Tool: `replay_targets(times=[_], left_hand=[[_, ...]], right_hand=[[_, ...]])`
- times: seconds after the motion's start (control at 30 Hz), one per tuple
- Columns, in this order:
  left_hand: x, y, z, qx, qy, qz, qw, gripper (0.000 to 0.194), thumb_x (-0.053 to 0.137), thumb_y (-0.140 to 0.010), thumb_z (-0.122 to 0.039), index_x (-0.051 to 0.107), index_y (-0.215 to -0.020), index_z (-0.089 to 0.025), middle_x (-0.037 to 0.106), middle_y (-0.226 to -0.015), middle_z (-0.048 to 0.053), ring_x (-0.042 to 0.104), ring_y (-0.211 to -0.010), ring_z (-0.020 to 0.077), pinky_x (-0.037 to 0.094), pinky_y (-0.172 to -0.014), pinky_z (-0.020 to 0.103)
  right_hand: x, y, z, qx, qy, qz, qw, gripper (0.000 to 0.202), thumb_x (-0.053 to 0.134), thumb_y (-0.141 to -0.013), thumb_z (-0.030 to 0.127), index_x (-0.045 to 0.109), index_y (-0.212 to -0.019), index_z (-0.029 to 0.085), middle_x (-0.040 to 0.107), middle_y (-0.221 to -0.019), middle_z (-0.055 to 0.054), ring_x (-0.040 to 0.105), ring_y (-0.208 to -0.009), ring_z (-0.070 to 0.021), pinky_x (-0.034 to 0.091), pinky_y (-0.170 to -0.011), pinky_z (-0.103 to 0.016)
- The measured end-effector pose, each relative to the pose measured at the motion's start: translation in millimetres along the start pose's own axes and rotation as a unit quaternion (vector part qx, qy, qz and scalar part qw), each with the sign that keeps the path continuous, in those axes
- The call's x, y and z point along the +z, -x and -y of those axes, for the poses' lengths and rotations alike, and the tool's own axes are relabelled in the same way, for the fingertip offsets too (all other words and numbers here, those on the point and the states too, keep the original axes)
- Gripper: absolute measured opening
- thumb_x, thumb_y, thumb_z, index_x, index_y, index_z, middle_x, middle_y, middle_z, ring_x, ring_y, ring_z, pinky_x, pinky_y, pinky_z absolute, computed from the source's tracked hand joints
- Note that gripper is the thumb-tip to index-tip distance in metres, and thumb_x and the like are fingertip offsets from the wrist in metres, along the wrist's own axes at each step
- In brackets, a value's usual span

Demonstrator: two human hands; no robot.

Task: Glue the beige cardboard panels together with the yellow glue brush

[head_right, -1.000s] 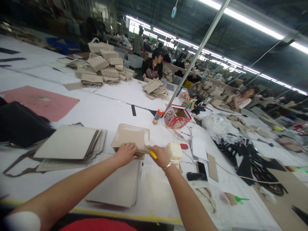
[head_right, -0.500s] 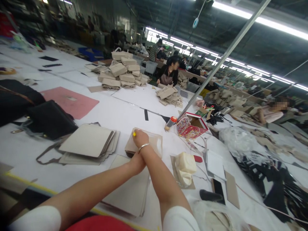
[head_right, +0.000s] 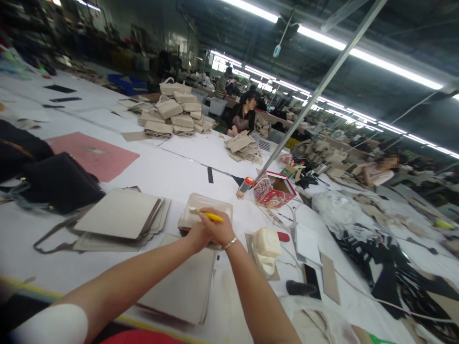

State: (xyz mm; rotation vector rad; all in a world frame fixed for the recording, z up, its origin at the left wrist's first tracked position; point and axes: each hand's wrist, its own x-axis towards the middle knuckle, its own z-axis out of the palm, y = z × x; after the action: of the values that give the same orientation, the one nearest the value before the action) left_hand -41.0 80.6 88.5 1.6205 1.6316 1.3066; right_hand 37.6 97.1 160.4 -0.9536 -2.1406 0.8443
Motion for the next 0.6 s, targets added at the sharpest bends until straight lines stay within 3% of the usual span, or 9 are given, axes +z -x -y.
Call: replay_targets(times=[0.07,0.13,0.2,0.37,0.43,0.5,0.57,0.6], left_hand=[[-11.2,-1,2,0.034,-0.168,0.119,0.978,0.027,0.046,-0.08,-0.012,0.059,-0.104,-0.007,0.058,-0.104,0.02,0.054,-0.099,0.0295,0.045,-0.082,0.044],[-17.3,-3,1,0.069,-0.336,0.215,0.915,0.031,0.043,-0.08,-0.009,0.055,-0.108,-0.006,0.057,-0.104,0.021,0.054,-0.099,0.03,0.045,-0.08,0.044],[-19.8,-4,-2,0.086,-0.395,0.246,0.881,0.032,0.038,-0.081,-0.007,0.054,-0.109,-0.006,0.057,-0.102,0.02,0.054,-0.098,0.0298,0.046,-0.077,0.042],[-38.4,-4,-8,0.12,-0.391,0.269,0.872,0.024,0.04,-0.079,-0.006,0.059,-0.091,-0.012,0.059,-0.093,0.015,0.056,-0.092,0.0255,0.046,-0.075,0.036],[-56.4,-1,-10,0.156,-0.355,0.207,0.898,0.02,0.041,-0.079,-0.008,0.059,-0.086,-0.014,0.059,-0.091,0.012,0.056,-0.091,0.0237,0.046,-0.076,0.035],[-76.2,5,-14,0.168,-0.262,0.075,0.947,0.016,0.043,-0.079,-0.012,0.058,-0.085,-0.016,0.059,-0.089,0.009,0.055,-0.089,0.021,0.046,-0.077,0.034],[-91.6,16,-20,0.108,-0.108,-0.063,0.986,0.011,0.05,-0.077,-0.019,0.056,-0.086,-0.017,0.059,-0.084,0.005,0.056,-0.081,0.0171,0.047,-0.073,0.03],[-96.1,23,-22,0.057,-0.013,-0.107,0.993,0.013,0.053,-0.075,-0.023,0.055,-0.087,-0.017,0.059,-0.082,0.003,0.056,-0.077,0.0155,0.048,-0.07,0.029]], right_hand=[[-19,-1,-11,0.086,-0.034,-0.096,0.991,0.037,0.052,-0.079,0.048,0.066,-0.091,0.016,0.068,-0.076,-0.004,0.062,-0.063,-0.0135,0.051,-0.061,-0.025],[-38,2,-23,0.155,-0.042,-0.157,0.974,0.042,0.054,-0.075,0.052,0.066,-0.087,0.014,0.063,-0.06,-0.002,0.057,-0.05,-0.0118,0.049,-0.05,-0.024],[-58,10,-30,0.177,-0.044,-0.211,0.96,0.045,0.056,-0.072,0.054,0.065,-0.086,0.013,0.06,-0.055,-0.001,0.055,-0.046,-0.0109,0.048,-0.048,-0.022],[-94,54,-20,0.136,-0.084,-0.35,0.923,0.051,0.053,-0.075,0.056,0.06,-0.104,0.013,0.064,-0.069,-0.003,0.058,-0.048,-0.0105,0.049,-0.047,-0.022],[-96,77,-15,0.134,-0.083,-0.357,0.921,0.052,0.05,-0.078,0.055,0.054,-0.113,0.016,0.065,-0.076,-0.003,0.059,-0.048,-0.0102,0.049,-0.046,-0.022],[-87,96,-15,0.143,-0.072,-0.342,0.926,0.049,0.047,-0.081,0.053,0.05,-0.115,0.017,0.065,-0.081,-0.004,0.06,-0.05,-0.0102,0.05,-0.047,-0.022],[-68,110,-19,0.153,-0.069,-0.314,0.935,0.043,0.044,-0.083,0.051,0.049,-0.11,0.018,0.065,-0.083,-0.004,0.061,-0.053,-0.0106,0.05,-0.047,-0.022],[-55,115,-21,0.156,-0.067,-0.297,0.94,0.039,0.043,-0.084,0.05,0.049,-0.106,0.018,0.064,-0.084,-0.005,0.061,-0.055,-0.011,0.05,-0.048,-0.023]])
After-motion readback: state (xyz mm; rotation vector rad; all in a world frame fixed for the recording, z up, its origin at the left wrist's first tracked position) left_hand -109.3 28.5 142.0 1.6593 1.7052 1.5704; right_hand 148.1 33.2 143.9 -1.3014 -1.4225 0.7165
